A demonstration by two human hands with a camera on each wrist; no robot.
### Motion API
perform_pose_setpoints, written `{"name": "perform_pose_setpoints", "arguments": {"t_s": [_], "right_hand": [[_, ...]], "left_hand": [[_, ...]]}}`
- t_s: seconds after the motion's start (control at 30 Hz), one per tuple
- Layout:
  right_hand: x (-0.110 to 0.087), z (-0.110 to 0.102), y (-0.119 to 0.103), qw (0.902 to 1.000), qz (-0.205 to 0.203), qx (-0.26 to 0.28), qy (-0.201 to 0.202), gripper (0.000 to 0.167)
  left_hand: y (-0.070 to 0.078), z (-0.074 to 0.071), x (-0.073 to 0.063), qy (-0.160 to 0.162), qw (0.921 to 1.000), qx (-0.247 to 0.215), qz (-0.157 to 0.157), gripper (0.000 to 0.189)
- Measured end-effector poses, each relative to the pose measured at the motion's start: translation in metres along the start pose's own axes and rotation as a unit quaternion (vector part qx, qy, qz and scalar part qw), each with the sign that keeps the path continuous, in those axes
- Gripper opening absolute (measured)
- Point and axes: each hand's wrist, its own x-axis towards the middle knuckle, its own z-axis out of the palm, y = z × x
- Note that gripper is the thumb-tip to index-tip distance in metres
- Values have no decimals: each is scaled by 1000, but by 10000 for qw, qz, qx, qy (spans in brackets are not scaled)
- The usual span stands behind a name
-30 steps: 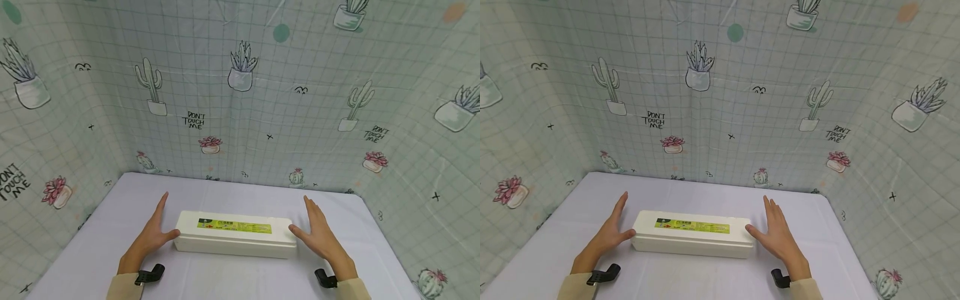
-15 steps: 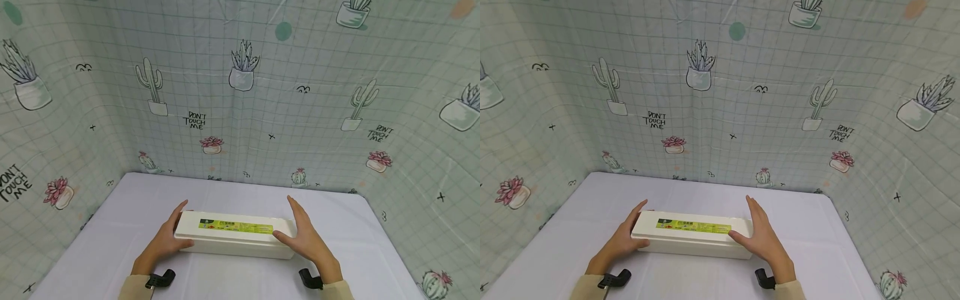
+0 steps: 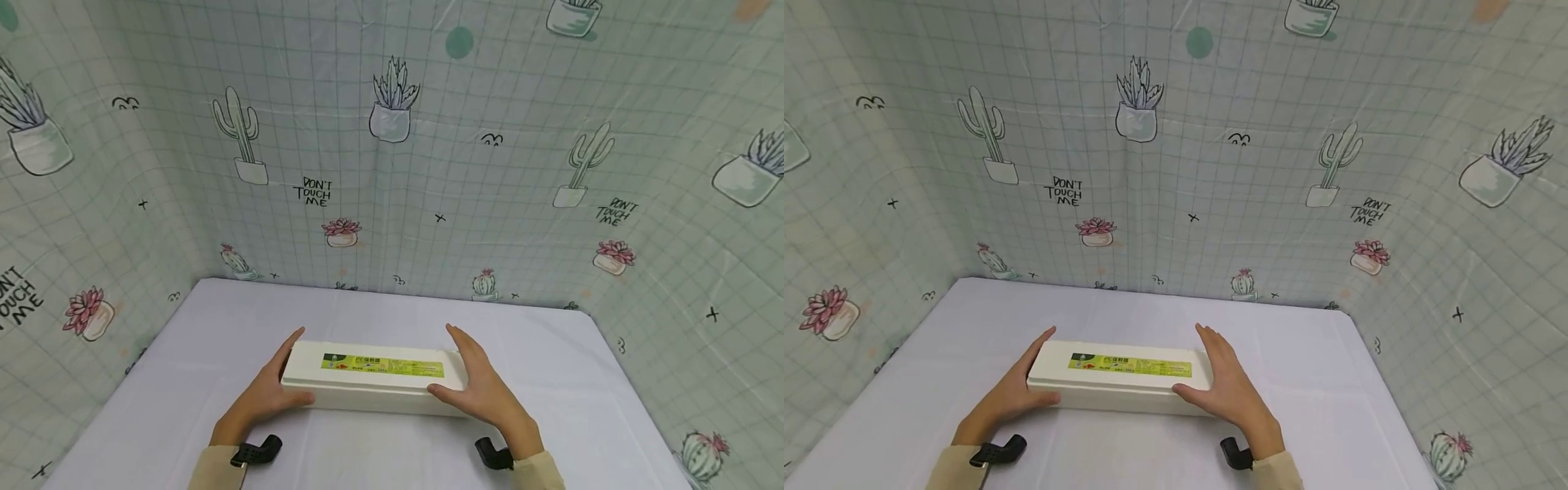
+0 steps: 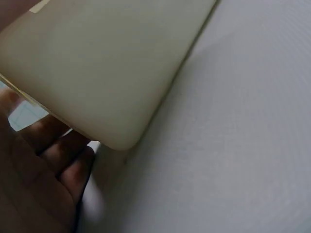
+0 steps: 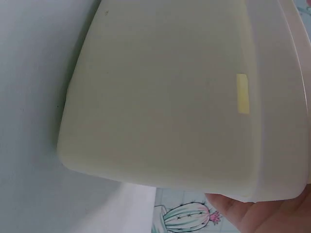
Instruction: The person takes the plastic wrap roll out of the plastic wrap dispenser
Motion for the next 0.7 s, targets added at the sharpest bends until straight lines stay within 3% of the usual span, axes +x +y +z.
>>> {"name": "perform_pose_setpoints", "arguments": {"t_s": [0.33,0.57,0.7], "right_hand": [[1,1,-1,9998,-64,-204,60,105],[2,2,1,9994,-25,-341,66,105],[1,4,2,9991,-67,-417,35,105]], "left_hand": [[0,-5,2,-197,9995,-144,-176,115],[2,-7,2,-299,9980,-45,-559,105],[2,-8,2,-334,9979,-79,-541,105]]}}
